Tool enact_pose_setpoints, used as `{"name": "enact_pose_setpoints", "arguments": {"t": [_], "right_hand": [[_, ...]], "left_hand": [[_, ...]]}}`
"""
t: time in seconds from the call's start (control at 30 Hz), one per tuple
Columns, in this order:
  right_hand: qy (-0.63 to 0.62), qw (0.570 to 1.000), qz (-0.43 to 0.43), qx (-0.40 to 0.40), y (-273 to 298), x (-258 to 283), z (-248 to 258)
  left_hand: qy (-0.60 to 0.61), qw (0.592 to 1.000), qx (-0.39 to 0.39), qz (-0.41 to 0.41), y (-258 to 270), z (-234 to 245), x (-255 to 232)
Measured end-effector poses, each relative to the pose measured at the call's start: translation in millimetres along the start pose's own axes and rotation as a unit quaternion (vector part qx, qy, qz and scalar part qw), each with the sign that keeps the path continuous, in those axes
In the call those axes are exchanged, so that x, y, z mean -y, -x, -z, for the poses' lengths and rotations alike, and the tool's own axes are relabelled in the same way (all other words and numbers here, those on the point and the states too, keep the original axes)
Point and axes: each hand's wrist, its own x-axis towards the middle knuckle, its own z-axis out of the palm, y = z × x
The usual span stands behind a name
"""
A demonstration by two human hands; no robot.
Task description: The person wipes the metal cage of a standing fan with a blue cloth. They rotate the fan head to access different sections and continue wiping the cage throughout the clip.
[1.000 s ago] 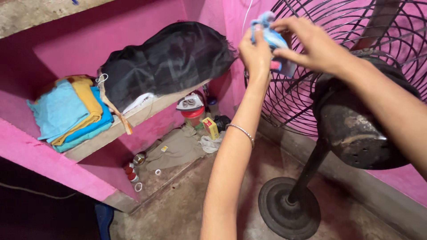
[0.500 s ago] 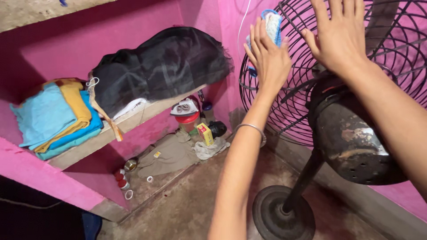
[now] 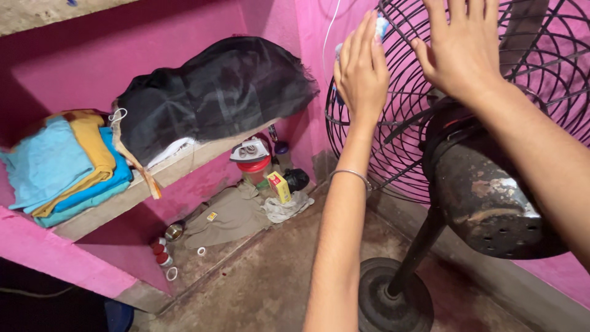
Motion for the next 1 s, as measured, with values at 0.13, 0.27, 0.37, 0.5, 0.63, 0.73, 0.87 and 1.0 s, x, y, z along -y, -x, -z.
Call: {"name": "enact_pose_setpoints", "arguments": {"t": [0.13, 0.27, 0.37, 0.5, 0.63, 0.73, 0.87, 1.0], "right_hand": [[-0.012, 1.0, -0.003, 0.001, -1, 4, 0], [-0.021, 1.0, -0.009, 0.001, -2, 5, -4], [-0.04, 0.999, -0.016, 0.003, 0, 4, -7], [-0.048, 0.998, -0.023, 0.014, 2, 0, -12], [-0.049, 0.998, -0.028, 0.016, 4, -3, -12], [-0.062, 0.998, -0.025, 0.012, 2, -3, -12], [-0.077, 0.996, -0.034, 0.033, 0, -6, -7], [-0.077, 0.997, -0.019, 0.024, 0, -6, 1]], "left_hand": [[-0.002, 1.0, -0.003, 0.011, 9, 8, 9], [0.034, 0.999, 0.0, 0.032, 27, 15, 25], [0.029, 0.998, 0.006, 0.051, 45, 23, 38], [0.059, 0.995, 0.005, 0.081, 70, 36, 46], [0.144, 0.984, 0.002, 0.105, 65, 37, 42], [0.179, 0.98, -0.004, 0.092, 48, 27, 23], [0.113, 0.992, 0.048, -0.039, 15, -5, -18], [-0.045, 0.993, 0.073, -0.082, 15, -14, -35]]}}
